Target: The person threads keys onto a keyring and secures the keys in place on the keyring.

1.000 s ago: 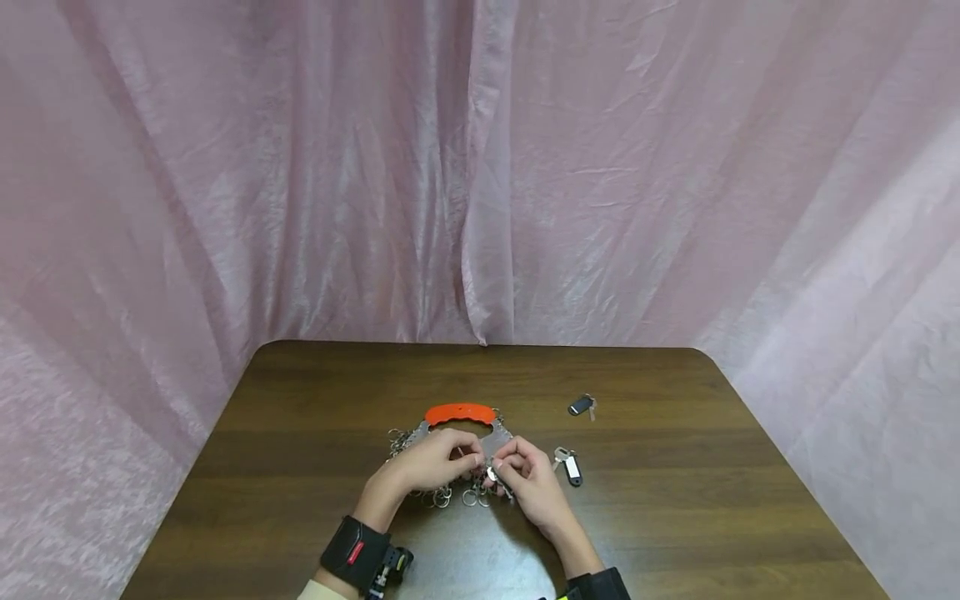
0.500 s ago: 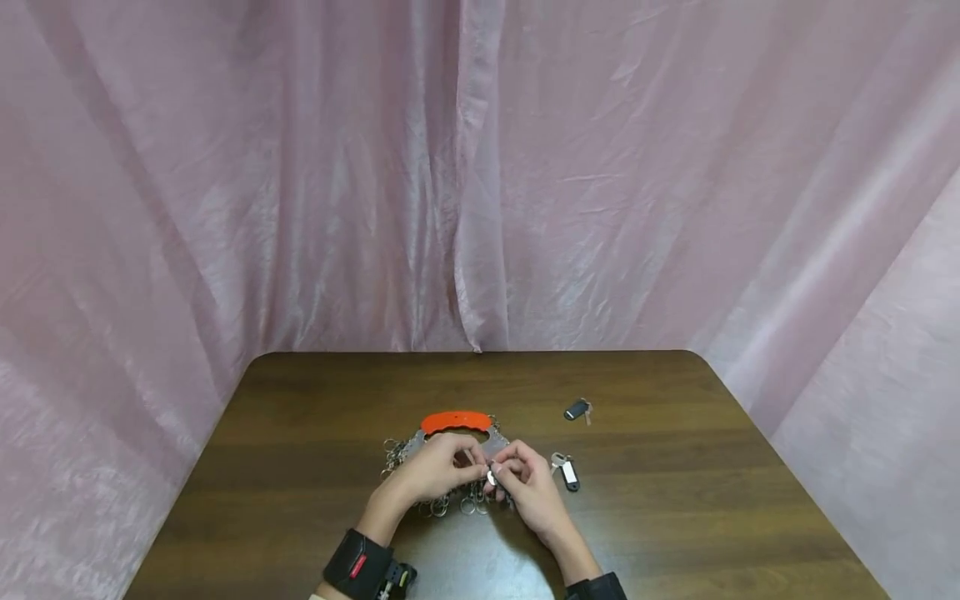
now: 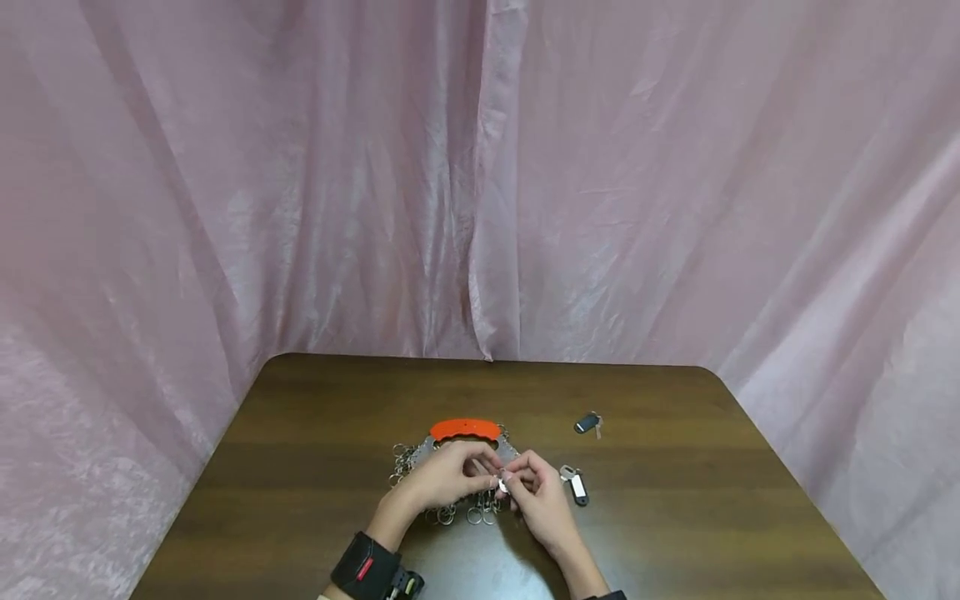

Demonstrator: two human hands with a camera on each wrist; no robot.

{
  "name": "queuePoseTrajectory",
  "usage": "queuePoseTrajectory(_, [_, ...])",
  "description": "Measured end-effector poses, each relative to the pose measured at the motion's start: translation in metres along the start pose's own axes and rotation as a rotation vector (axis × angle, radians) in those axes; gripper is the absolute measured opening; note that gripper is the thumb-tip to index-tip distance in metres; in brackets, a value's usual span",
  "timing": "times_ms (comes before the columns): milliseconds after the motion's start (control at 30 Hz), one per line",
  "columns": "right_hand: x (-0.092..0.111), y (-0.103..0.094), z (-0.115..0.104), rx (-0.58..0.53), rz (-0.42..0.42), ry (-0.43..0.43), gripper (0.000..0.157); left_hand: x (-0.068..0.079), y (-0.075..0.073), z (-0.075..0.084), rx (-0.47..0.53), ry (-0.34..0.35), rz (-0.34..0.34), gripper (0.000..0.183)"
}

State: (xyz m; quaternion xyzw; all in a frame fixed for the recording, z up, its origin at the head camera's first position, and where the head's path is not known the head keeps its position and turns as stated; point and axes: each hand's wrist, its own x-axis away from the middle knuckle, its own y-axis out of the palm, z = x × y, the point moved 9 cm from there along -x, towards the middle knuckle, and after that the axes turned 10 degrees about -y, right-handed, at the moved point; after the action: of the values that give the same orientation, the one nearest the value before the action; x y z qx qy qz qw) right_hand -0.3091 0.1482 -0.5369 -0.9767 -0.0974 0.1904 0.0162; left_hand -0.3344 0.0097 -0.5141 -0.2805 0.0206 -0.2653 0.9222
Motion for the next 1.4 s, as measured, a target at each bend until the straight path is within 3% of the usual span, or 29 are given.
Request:
queuePoseTrajectory(667, [0.011,-0.009,0.028,-0.058,-0.054,-0.002,0.016,-0.010,0.020,-0.009,0.079,0.032,0.003,0.011])
queuePoseTrajectory(900, [0.006,-0.008,0.027,-0.066,-0.078,0.015,0.008,-0.009,0.017,-0.009,0.064,0.047,0.038,0.007])
queuePoseTrajectory(1067, [0.005,-0.017,0.028,-0.051,-0.081,0.033,0.005,-0.011,0.021,-0.003,0.077,0.048,0.027,0.006])
queuePoseTrajectory(1300, [-0.004,-0.025,0.032,-0.039,-0.105,0.046,0.021,-0.019,0.014,0.007,0.015,0.064,0.065,0.007])
queuePoseTrajectory(1400, [-0.005,-0.025,0.034,-0.046,-0.117,0.090,0.022,-0.018,0.012,0.007,-0.004,0.062,0.070,0.006])
